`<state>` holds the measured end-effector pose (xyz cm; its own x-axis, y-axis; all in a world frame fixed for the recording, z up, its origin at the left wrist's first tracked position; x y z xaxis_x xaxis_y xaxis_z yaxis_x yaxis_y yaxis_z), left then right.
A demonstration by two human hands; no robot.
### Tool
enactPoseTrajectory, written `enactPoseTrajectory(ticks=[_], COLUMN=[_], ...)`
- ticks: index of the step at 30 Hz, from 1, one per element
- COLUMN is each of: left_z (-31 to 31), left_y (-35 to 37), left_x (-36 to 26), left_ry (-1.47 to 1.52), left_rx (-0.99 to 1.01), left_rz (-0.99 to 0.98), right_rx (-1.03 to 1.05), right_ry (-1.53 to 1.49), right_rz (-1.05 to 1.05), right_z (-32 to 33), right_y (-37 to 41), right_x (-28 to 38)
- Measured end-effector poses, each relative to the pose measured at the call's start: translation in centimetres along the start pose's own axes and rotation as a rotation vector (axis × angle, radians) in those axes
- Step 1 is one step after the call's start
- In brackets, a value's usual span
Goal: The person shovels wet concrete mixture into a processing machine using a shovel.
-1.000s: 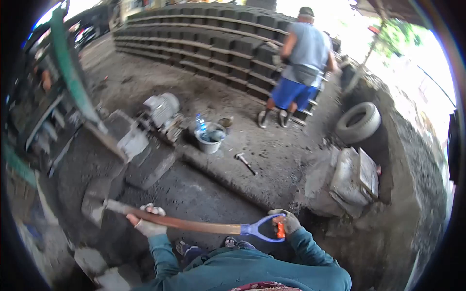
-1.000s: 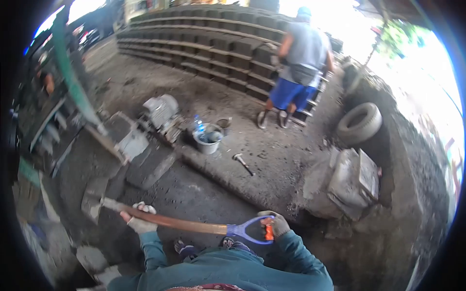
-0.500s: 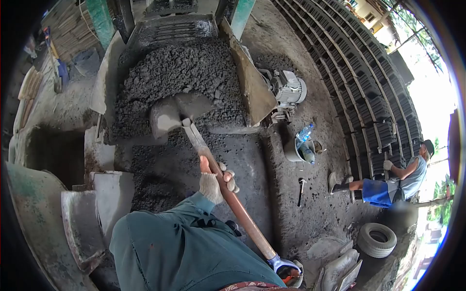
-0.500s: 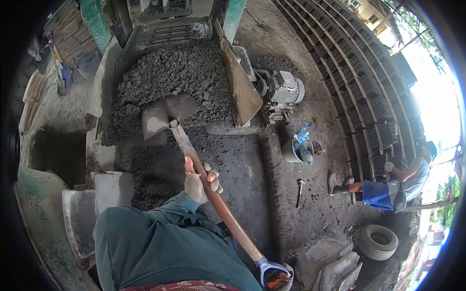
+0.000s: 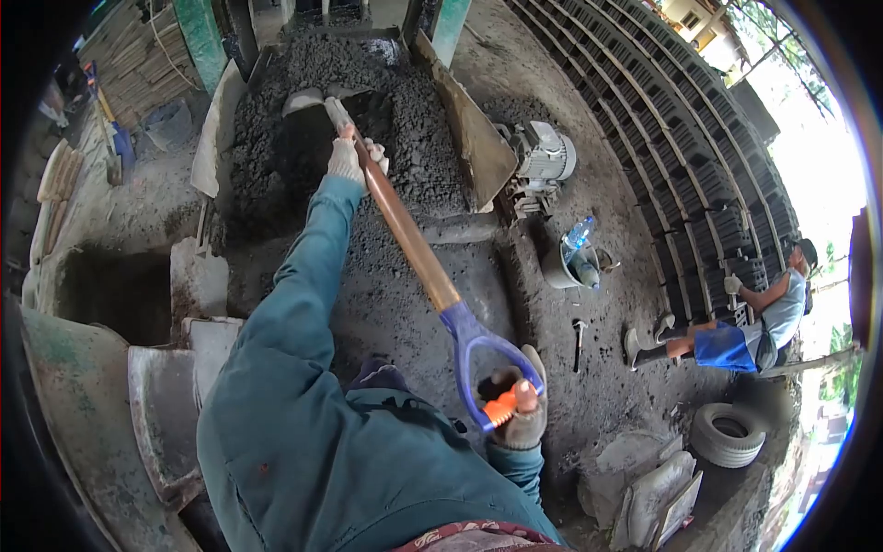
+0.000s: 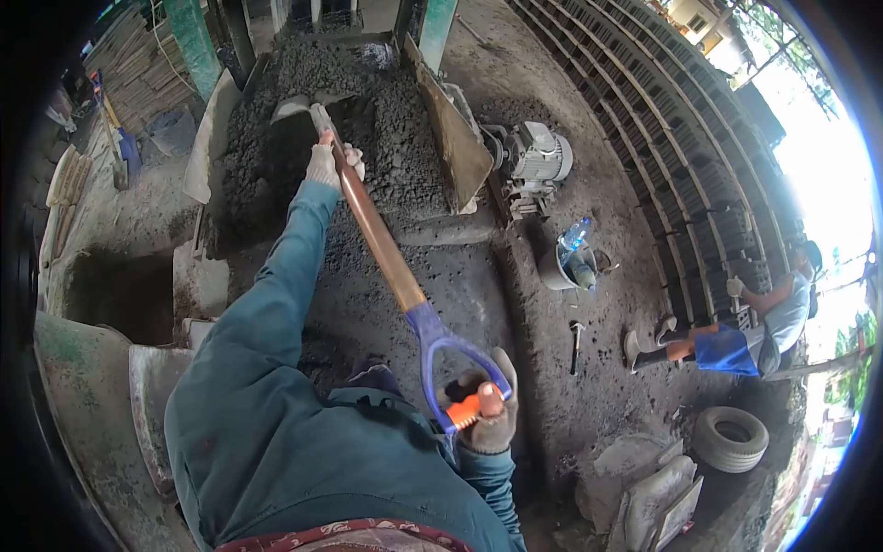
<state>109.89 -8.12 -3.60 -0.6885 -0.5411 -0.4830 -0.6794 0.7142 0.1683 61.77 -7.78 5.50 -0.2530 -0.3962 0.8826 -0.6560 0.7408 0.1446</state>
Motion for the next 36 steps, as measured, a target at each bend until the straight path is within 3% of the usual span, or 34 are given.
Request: enactPoseTrajectory(ticks=[4, 6, 8, 12, 13, 15, 18, 21, 24, 26, 36], left_z=[-6.4, -9.0, -10.4, -13.5, -13.8, -14.6, -14.8, -13.5, -12.4, -11.7, -5.0], left_y=[7.1, 11.4, 14.2, 20.9, 22.4, 25.5, 28.3, 28.6, 25.8, 22.0, 0.8], left_x=[5.2, 10.0, 14.8, 23.2, 25.6, 29.5, 34.2, 35.9, 33.8, 30.9, 13.4], left_ry=[0.09, 0.106, 0.112, 0.093, 0.109, 0.162, 0.208, 0.229, 0.222, 0.145, -0.076], left_rx=[0.044, 0.108, 0.228, 0.231, 0.234, 0.229, 0.184, 0.087, 0.09, 0.151, 0.158], left_rz=[0.107, 0.135, 0.179, 0.321, 0.353, 0.397, 0.495, 0.553, 0.558, 0.482, 0.322], right_rx=[-0.187, -0.282, -0.409, -0.624, -0.515, -0.535, -0.773, -0.812, -0.751, -0.661, -0.363], right_ry=[0.037, -0.029, 0.115, 0.007, -0.053, -0.033, 0.039, -0.005, 0.038, -0.096, 0.009], right_rz=[0.101, -0.05, -0.108, -0.107, -0.086, -0.121, -0.07, -0.155, -0.235, -0.25, -0.077], right_z=[12.2, 21.1, 28.1, 41.3, 40.2, 40.2, 45.0, 43.4, 39.1, 36.8, 16.5], right_y=[3.9, 6.8, 9.9, 18.5, 20.1, 23.5, 29.0, 30.3, 27.9, 24.6, 5.3], right_x=[3.2, 0.7, -1.0, -4.3, -2.8, -0.3, 1.2, 3.7, 5.2, 3.4, -3.3])
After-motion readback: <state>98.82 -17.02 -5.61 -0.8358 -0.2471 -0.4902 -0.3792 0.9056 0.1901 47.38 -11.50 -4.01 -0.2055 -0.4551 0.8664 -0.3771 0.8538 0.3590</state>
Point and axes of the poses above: each hand's wrist, its own y-axis away from the middle knuckle, its own z-axis out of the back of the hand, x = y × z, the point moved 7 cm from there along -y, towards the middle knuckle, and after that the axes turned 10 degrees about x, right-handed, at the moved point
